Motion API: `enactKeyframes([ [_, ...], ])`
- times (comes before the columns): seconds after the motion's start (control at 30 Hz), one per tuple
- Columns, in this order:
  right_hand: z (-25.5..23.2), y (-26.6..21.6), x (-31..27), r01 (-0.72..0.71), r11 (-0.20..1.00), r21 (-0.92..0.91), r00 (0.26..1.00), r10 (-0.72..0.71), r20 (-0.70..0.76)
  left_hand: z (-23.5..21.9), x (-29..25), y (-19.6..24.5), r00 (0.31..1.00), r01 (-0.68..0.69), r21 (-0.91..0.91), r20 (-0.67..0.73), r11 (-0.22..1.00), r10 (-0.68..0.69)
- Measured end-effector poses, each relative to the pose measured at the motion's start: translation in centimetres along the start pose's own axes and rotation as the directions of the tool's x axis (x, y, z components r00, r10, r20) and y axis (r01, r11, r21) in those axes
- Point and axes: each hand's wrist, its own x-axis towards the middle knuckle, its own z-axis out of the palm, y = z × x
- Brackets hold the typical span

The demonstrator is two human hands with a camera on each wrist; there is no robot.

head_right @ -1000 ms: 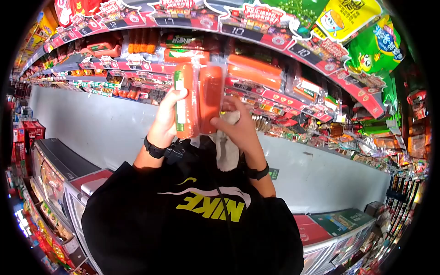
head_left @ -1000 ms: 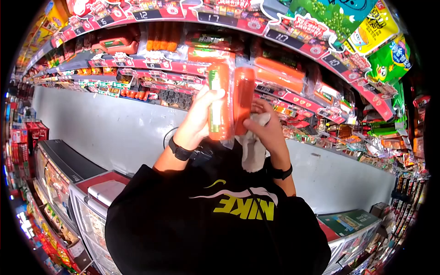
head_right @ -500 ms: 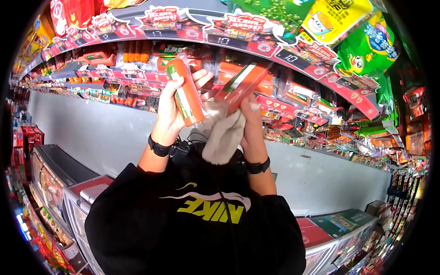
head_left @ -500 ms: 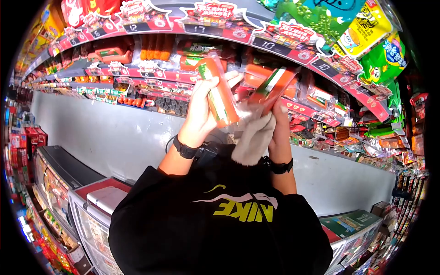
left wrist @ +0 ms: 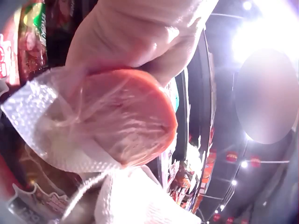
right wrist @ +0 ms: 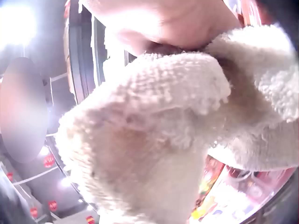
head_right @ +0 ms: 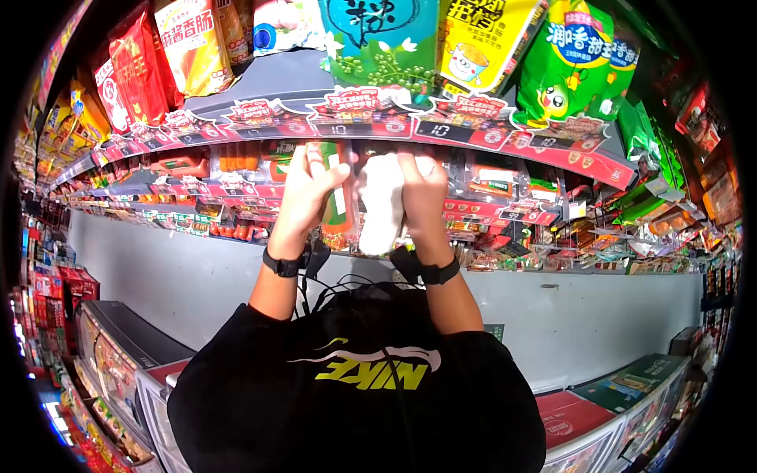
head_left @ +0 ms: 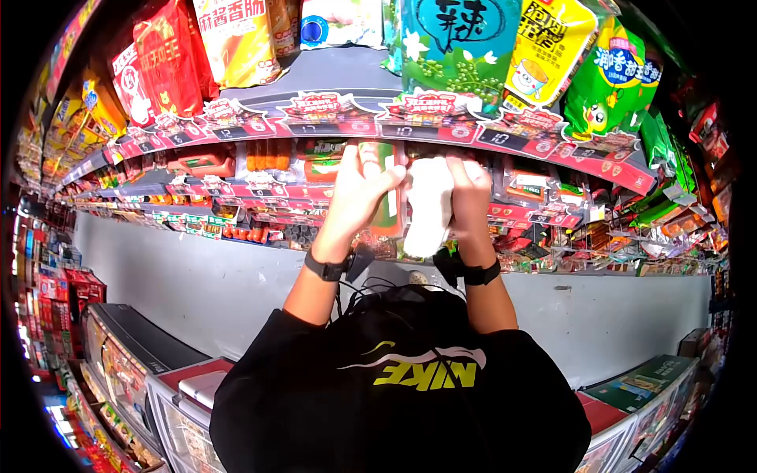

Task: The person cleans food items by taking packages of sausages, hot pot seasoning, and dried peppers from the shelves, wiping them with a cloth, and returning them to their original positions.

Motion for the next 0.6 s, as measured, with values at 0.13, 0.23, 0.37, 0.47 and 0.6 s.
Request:
enactKeyframes([
  [0.13, -2.6, 1.3, 2.7, 0.193, 0.936, -0.293, 0.979, -0.204, -0.004, 1.1, 3.2, -0.3, 0.993, -0.112, 0.381, 0.078, 0.918, 0.088],
  [0.23, -2.3, -0.3, 0.9, 0.133, 0.957, -0.259, 0.99, -0.139, -0.006, 1.9, 4.2, -0.1, 0.988, -0.151, 0.54, 0.097, 0.828, 0.116],
  [0.37, -2.7, -1.2, -0.4, 0.059, 0.99, -0.125, 0.997, -0.052, 0.056, 2.4, 4.5, 1.0, 0.943, -0.323, 0.735, 0.192, 0.596, 0.273],
  [0.47, -4.3, -0.5, -0.1, 0.098, 0.991, -0.089, 0.984, -0.083, 0.156, 2.5, 4.5, 2.5, 0.941, -0.298, 0.953, 0.304, -0.063, 0.147],
  [0.6, -5.2, 0.1, -0.2, 0.216, 0.954, -0.209, 0.967, -0.179, 0.181, 2.5, 6.2, 1.6, 0.836, -0.474, 0.865, 0.5, -0.162, 0.224],
])
